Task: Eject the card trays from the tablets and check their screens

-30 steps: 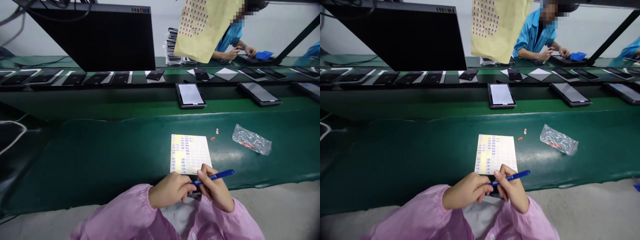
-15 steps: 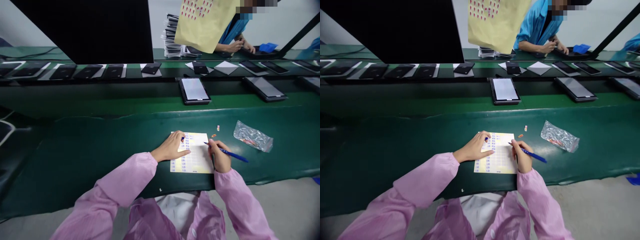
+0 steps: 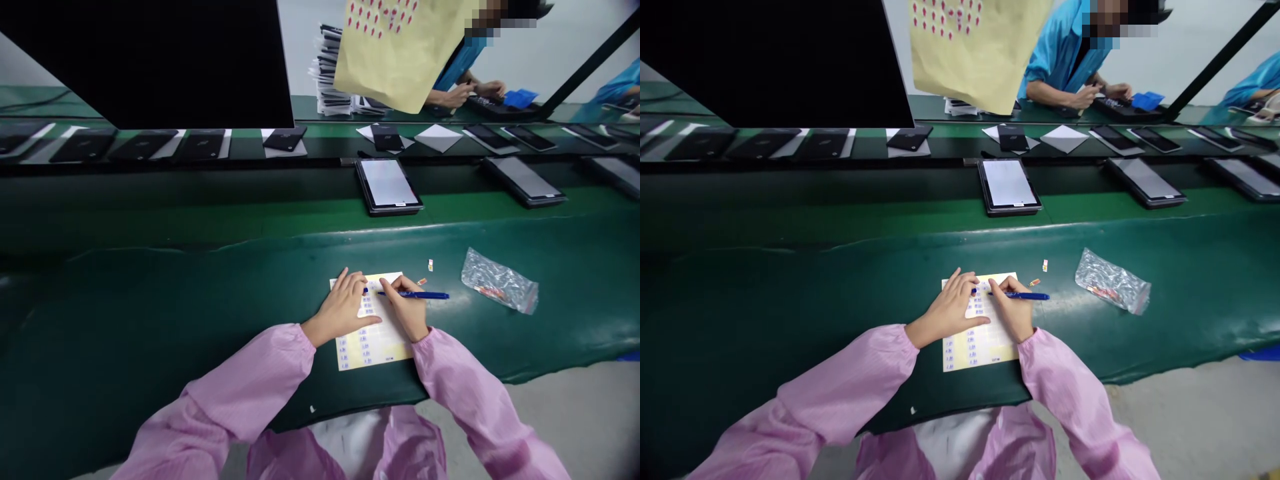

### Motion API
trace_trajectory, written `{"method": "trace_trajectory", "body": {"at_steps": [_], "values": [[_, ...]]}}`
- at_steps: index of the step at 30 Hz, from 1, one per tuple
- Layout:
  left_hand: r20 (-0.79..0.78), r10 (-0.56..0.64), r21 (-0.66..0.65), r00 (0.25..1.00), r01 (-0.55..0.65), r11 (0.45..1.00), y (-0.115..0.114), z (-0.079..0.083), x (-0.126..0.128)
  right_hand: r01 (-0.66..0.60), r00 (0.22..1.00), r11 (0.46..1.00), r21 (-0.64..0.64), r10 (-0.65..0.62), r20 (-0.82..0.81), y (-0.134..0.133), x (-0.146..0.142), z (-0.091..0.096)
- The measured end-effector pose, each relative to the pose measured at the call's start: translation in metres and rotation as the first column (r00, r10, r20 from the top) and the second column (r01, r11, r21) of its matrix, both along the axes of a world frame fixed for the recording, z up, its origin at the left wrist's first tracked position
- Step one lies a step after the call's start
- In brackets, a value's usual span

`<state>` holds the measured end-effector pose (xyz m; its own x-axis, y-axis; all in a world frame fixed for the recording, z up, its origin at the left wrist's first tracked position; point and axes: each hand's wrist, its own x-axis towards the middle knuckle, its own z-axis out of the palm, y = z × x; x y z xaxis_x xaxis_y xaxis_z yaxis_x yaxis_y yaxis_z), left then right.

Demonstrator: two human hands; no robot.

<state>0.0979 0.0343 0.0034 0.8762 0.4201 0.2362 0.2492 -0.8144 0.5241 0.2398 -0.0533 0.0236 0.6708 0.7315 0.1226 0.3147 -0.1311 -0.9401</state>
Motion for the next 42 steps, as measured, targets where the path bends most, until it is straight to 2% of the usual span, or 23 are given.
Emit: {"method": "trace_trajectory", "body": {"at_steps": [7, 22, 29, 42], "values": [[0.064, -0.052, 0.065, 0.997, 0.048, 0.997, 0.002, 0.007, -0.004, -0.053, 0.996, 0.998, -0.032, 0.055, 0.068, 0.000, 0.001, -0.004], [0.008, -0.222, 0.253, 0.975, 0.213, 0.944, 0.009, 0.012, -0.015, -0.084, 0.988, 0.996, -0.040, 0.089, 0.125, 0.000, 0.001, -0.012], [-0.035, -0.288, 0.233, 0.957, 0.288, 0.929, 0.009, 0.011, -0.016, -0.083, 0.985, 0.996, -0.038, 0.087, 0.151, 0.000, 0.001, -0.013], [0.028, -0.279, 0.248, 0.960, 0.264, 0.932, 0.009, 0.006, -0.016, -0.079, 0.982, 0.997, -0.005, 0.079, 0.171, 0.002, 0.001, -0.011]]}}
